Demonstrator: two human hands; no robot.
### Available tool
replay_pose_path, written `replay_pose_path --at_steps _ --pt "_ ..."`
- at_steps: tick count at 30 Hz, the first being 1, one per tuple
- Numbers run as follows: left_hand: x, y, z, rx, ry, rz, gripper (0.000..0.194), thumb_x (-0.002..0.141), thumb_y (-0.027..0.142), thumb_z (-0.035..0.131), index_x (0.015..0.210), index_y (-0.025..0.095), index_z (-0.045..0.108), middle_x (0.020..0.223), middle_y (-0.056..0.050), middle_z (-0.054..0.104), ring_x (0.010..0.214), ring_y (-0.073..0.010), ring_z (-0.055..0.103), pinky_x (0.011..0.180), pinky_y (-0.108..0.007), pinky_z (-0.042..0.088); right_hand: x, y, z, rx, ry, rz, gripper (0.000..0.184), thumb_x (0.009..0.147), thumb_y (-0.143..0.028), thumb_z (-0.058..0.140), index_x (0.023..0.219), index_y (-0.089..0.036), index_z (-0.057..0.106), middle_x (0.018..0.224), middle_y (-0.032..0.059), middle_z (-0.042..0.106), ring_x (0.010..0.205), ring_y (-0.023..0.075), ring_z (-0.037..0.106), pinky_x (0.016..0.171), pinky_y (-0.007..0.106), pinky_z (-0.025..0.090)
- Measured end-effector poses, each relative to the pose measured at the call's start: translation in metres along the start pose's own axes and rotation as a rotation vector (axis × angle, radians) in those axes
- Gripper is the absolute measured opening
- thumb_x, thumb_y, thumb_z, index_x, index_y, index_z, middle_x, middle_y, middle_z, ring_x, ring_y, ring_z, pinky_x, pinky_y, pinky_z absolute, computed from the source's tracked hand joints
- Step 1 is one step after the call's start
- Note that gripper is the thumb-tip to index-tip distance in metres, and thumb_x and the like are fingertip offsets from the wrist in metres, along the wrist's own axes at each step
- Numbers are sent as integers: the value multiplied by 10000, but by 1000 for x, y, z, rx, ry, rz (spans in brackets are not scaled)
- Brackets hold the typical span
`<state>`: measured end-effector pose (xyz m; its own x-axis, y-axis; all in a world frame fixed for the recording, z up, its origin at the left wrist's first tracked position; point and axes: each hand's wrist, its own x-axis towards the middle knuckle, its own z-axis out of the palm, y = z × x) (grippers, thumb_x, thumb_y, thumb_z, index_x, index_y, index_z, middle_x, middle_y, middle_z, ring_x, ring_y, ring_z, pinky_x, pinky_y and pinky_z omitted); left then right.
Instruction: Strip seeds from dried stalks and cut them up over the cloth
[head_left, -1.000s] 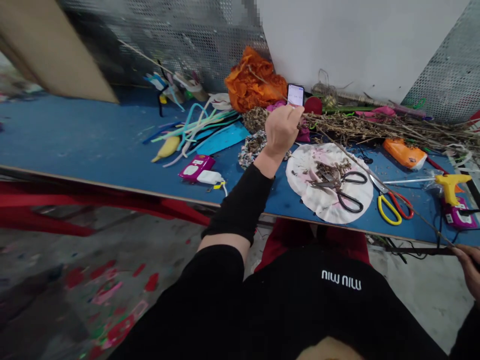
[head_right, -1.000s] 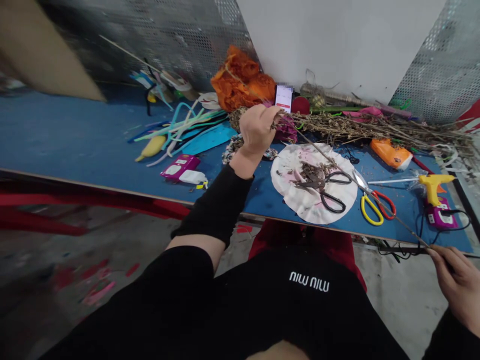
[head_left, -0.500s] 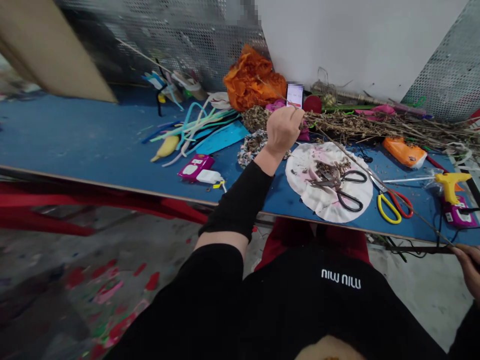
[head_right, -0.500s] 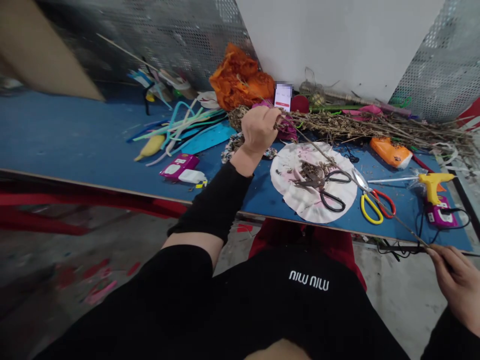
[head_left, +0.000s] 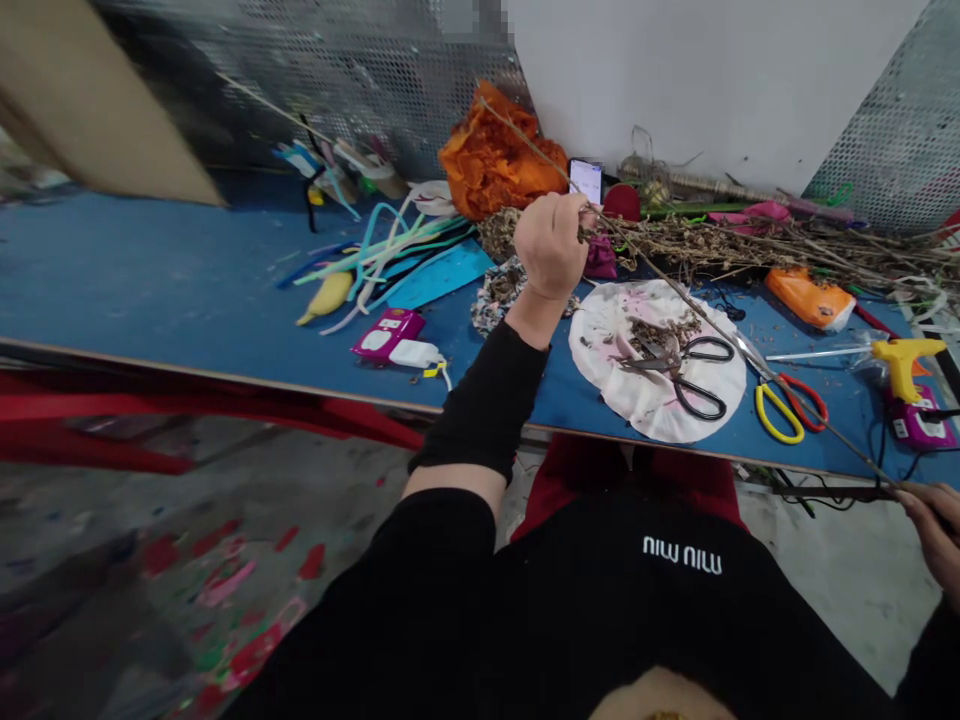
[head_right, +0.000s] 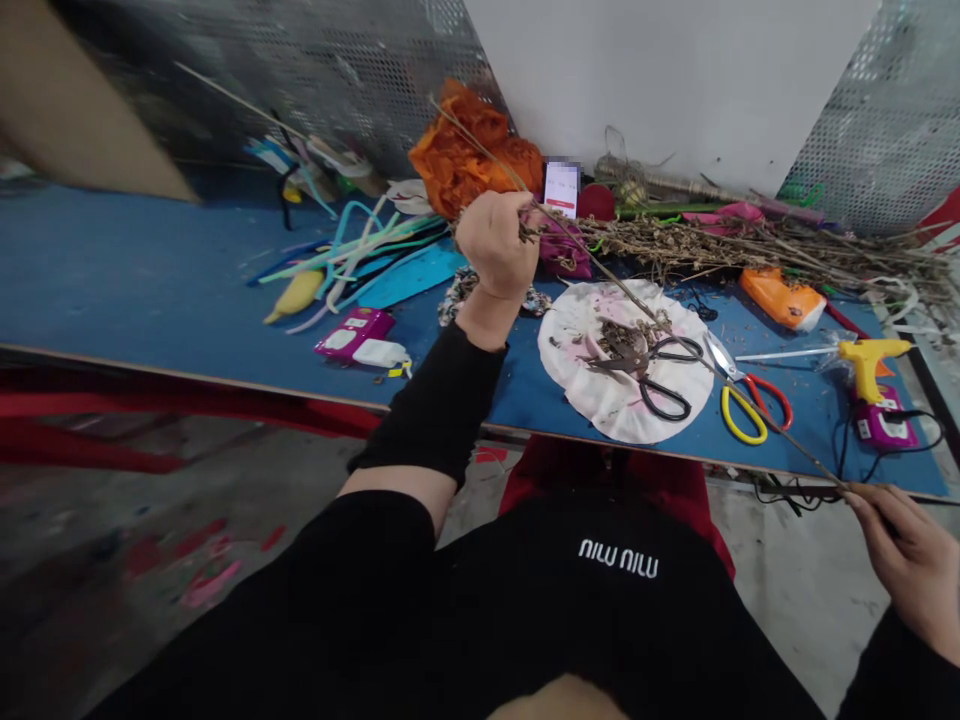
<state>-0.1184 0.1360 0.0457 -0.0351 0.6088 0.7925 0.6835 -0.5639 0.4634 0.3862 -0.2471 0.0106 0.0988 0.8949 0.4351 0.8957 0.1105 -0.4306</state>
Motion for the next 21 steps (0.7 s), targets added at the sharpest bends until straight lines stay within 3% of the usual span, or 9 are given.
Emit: replay_pose_path --at_steps 4,10,14,18,21 --pt "2 8 -6 -56 -105 -24 565 963 787 356 957 282 609 1011 -157 654 1233 -368 587 1004 -523 487 0 1 -2 -20 27 -16 256 901 -463 690 866 -223 772 769 21 720 668 165 660 722 256 540" --pt "0 22 -8 28 -78 34 493 997 697 412 819 261 557 855 -103 609 1053 -319 668 1003 -501 492 2 -4 -3 -40 57 -43 234 911 -438 686 867 -222 762 771 21 724 671 165 670 684 257 520" --pt "-5 29 6 -287 -142 -94 559 930 786 520 763 253 519 680 -32 528 837 -259 685 832 -444 568 3 -7 1 -157 121 -28 306 944 -496 638 882 -224 762 776 22 729 682 170 675 658 269 497" --pt "-8 32 10 -609 -260 -277 650 905 874 443 808 237 529 683 -25 537 719 -214 669 639 -389 567 1 -2 1 -275 194 -67 276 979 -451 621 938 -214 755 812 25 729 702 169 670 615 266 460" --pt "-3 28 5 -659 -190 -345 694 865 925 427 870 241 546 764 -60 607 792 -238 685 629 -403 549 -3 3 -4 -332 217 -76 270 982 -446 621 958 -209 749 843 38 734 734 189 677 606 275 454"
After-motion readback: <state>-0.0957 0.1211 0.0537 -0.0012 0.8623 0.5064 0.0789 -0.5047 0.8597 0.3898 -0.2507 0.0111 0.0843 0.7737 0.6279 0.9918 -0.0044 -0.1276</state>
